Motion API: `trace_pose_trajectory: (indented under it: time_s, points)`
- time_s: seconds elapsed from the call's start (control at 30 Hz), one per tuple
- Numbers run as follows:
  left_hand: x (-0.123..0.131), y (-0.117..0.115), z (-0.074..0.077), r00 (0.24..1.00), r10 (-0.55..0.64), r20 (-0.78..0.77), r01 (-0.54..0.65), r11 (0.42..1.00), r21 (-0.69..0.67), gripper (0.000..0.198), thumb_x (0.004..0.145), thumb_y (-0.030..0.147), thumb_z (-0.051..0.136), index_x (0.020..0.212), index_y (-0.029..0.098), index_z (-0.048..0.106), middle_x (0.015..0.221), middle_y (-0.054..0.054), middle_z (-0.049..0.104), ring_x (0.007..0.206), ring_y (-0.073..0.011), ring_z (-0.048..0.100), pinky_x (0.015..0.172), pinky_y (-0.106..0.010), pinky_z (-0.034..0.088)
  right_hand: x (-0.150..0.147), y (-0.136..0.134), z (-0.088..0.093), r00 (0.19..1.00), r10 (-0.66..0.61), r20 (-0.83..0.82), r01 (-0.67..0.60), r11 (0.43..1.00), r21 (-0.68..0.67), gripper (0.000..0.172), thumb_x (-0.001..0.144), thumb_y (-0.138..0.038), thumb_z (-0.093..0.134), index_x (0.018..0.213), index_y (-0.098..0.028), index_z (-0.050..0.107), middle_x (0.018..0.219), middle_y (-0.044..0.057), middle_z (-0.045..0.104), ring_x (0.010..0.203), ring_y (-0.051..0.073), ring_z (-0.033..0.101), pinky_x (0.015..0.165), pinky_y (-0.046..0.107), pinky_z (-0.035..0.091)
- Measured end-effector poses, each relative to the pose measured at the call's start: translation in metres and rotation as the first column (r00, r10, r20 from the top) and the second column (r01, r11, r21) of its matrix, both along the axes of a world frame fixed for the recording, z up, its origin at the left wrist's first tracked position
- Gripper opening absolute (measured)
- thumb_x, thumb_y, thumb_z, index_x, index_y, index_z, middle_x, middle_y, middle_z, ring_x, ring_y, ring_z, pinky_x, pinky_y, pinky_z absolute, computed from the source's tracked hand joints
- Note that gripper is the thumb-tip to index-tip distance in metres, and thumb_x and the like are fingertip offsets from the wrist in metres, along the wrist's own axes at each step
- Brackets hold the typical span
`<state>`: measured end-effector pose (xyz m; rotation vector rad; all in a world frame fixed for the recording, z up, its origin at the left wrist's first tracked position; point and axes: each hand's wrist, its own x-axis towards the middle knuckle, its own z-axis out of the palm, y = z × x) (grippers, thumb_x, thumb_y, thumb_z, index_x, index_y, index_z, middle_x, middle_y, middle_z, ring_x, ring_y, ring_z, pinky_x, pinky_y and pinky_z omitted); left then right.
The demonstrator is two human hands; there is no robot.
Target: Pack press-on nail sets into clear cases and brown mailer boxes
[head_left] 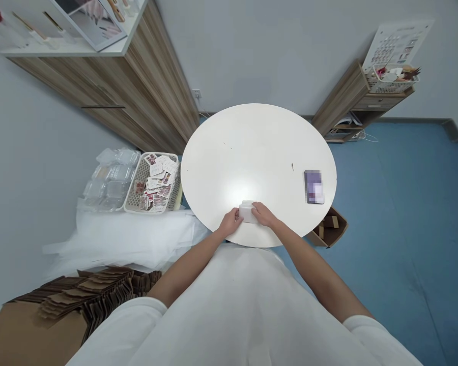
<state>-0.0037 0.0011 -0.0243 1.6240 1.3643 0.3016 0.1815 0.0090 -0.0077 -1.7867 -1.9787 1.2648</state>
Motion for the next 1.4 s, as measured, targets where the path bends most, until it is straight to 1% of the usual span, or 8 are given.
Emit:
trace_pose_trajectory:
  time_s: [0.17,0.3,0.4,0.57,0.67,0.77,1.17,1.4]
  points:
    - [0.007,0.004,-0.001,0.973,0.214,-0.085,-0.215,0.977,-0.009,0.041,0.072,0.031,0.059,0.109,0.018,0.045,0.099,-0.005,0.055,0.064,-0.0107,0.057,0.07,-0.029,0.047,-0.003,0.007,-0.008,0.986,-0.138,0.096,0.139,0.99,-0.002,0.038,0.088,-0.03,0.025,0.119,-0.017,0.042,0.111,0.012,0.047,0.095,0.019,0.051,0.081,0.032,0.041]
    - [0.008,0.007,-0.003,0.977,0.2,-0.069,-0.202,0.979,-0.017,0.04,0.073,0.031,0.058,0.109,0.019,0.046,0.095,-0.004,0.056,0.064,-0.0108,0.056,0.07,-0.029,0.048,-0.006,-0.005,-0.005,0.963,-0.208,0.174,0.194,0.976,0.096,0.047,0.088,-0.03,0.026,0.132,-0.015,0.027,0.127,0.015,0.036,0.107,0.022,0.046,0.084,0.034,0.042]
    - [0.009,0.003,-0.003,0.976,0.207,-0.074,-0.203,0.977,0.061,0.041,0.076,0.031,0.055,0.113,0.017,0.044,0.108,-0.008,0.052,0.074,-0.0134,0.058,0.074,-0.031,0.048,-0.011,-0.027,-0.001,0.95,-0.171,0.262,0.113,0.968,0.222,0.053,0.086,-0.034,0.031,0.136,-0.018,0.023,0.137,0.014,0.025,0.122,0.028,0.032,0.09,0.041,0.038]
    - [0.005,-0.015,0.0,0.992,-0.013,-0.126,0.053,0.945,0.323,0.046,0.08,0.028,0.048,0.124,0.021,0.039,0.135,-0.011,0.034,0.118,-0.0238,0.041,0.092,-0.041,0.04,-0.014,-0.064,-0.004,0.951,0.018,0.308,-0.103,0.96,0.262,0.053,0.086,-0.037,0.033,0.136,-0.02,0.025,0.145,0.011,0.015,0.129,0.028,0.022,0.094,0.042,0.035]
    - [0.001,-0.022,0.002,0.97,-0.139,-0.199,0.203,0.916,0.345,0.047,0.081,0.026,0.045,0.127,0.023,0.037,0.137,-0.009,0.035,0.123,-0.0239,0.036,0.096,-0.042,0.036,-0.011,-0.069,-0.008,0.947,0.069,0.313,-0.148,0.96,0.236,0.053,0.087,-0.035,0.033,0.136,-0.018,0.024,0.146,0.011,0.014,0.129,0.027,0.024,0.096,0.041,0.034]
    - [0.0,-0.023,0.003,0.961,-0.138,-0.239,0.209,0.929,0.304,0.047,0.081,0.027,0.045,0.127,0.022,0.038,0.132,-0.01,0.042,0.12,-0.0236,0.04,0.096,-0.043,0.035,-0.006,-0.065,-0.008,0.955,0.091,0.281,-0.152,0.968,0.201,0.052,0.087,-0.035,0.034,0.136,-0.02,0.026,0.146,0.01,0.015,0.128,0.026,0.027,0.097,0.041,0.034]
    - [0.013,-0.027,0.009,0.982,0.184,0.043,-0.186,0.982,0.027,0.044,0.079,0.036,0.053,0.12,0.024,0.047,0.131,-0.009,0.036,0.121,-0.0217,0.038,0.089,-0.034,0.043,0.01,-0.056,0.003,0.966,-0.182,-0.184,0.165,0.981,-0.107,0.061,0.08,-0.049,0.043,0.134,-0.024,0.031,0.147,0.005,0.012,0.133,0.023,0.016,0.104,0.043,0.025]
    - [0.023,-0.036,0.011,0.899,0.437,0.026,-0.433,0.897,-0.094,0.049,0.08,0.038,0.052,0.124,0.02,0.042,0.124,-0.011,0.046,0.102,-0.0189,0.052,0.082,-0.031,0.045,0.018,-0.052,0.001,0.835,-0.409,-0.369,0.295,0.898,-0.328,0.06,0.08,-0.05,0.041,0.134,-0.027,0.028,0.139,0.007,0.032,0.114,0.021,0.046,0.091,0.038,0.042]
